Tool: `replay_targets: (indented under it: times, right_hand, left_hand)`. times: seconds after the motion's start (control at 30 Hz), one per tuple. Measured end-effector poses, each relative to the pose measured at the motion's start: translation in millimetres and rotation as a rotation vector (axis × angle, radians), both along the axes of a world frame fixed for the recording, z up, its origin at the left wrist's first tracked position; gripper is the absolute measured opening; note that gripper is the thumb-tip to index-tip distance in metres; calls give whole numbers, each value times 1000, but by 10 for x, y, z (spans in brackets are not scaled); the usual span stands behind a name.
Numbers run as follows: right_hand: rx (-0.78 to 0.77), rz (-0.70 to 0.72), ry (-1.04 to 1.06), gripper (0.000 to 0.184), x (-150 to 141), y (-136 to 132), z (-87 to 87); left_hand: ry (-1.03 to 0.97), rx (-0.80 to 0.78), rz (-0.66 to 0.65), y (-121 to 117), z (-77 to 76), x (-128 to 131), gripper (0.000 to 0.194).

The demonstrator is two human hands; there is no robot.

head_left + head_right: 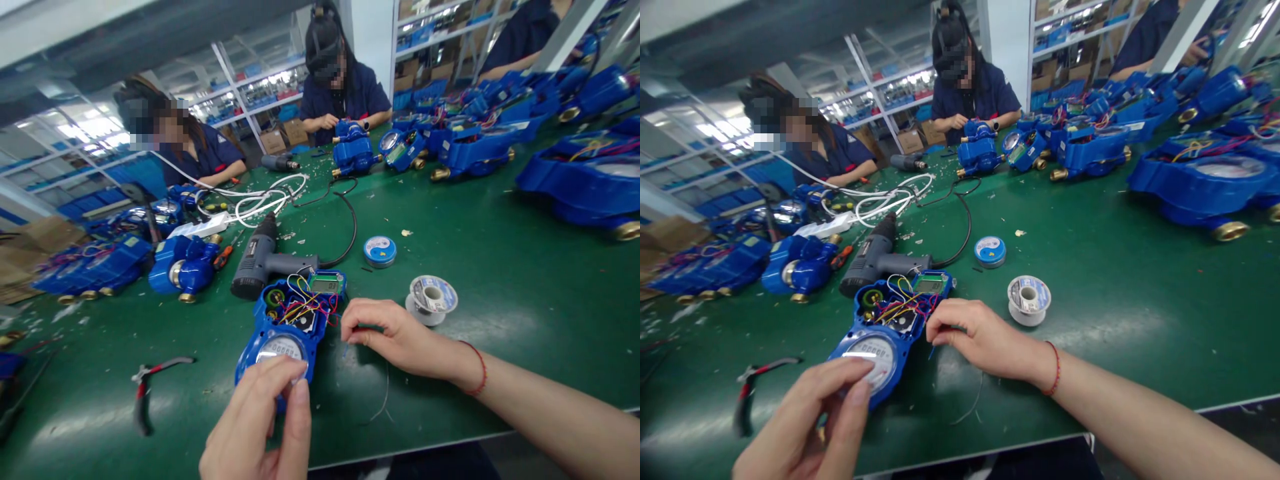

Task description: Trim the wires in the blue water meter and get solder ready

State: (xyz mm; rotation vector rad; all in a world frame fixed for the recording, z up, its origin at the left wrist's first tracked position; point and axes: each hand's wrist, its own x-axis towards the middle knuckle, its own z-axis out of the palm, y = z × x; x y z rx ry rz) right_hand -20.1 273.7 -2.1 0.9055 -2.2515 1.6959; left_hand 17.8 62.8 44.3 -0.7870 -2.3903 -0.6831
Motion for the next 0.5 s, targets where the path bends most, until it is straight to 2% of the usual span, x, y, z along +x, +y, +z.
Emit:
replay_targets:
  times: [0.1, 0.2, 0.27, 0.33, 0.43, 0.47, 0.5]
  right_hand:
    - [51, 17, 46, 12, 10, -8, -21]
    - [35, 13, 56, 13, 55, -5, 13]
    - [39, -38, 94, 16, 73, 51, 104]
    - [103, -153, 159, 16, 29, 173, 243]
    - [430, -392, 86, 16, -218, 438, 433]
    - [618, -439, 0, 19, -342, 526, 459]
    - [719, -445, -45, 22, -475, 603, 457]
  left_hand:
    - [-10, -93, -11, -88, 162, -134, 12]
    - [-7, -107, -6, -124, 264, -263, 17]
    - [15, -105, -9, -138, 304, -334, 19]
    - [43, -97, -3, -160, 326, -378, 20]
    - [63, -83, 15, -216, 323, -374, 21]
    - [64, -76, 14, -236, 315, -356, 21]
    - [65, -65, 9, -252, 303, -332, 20]
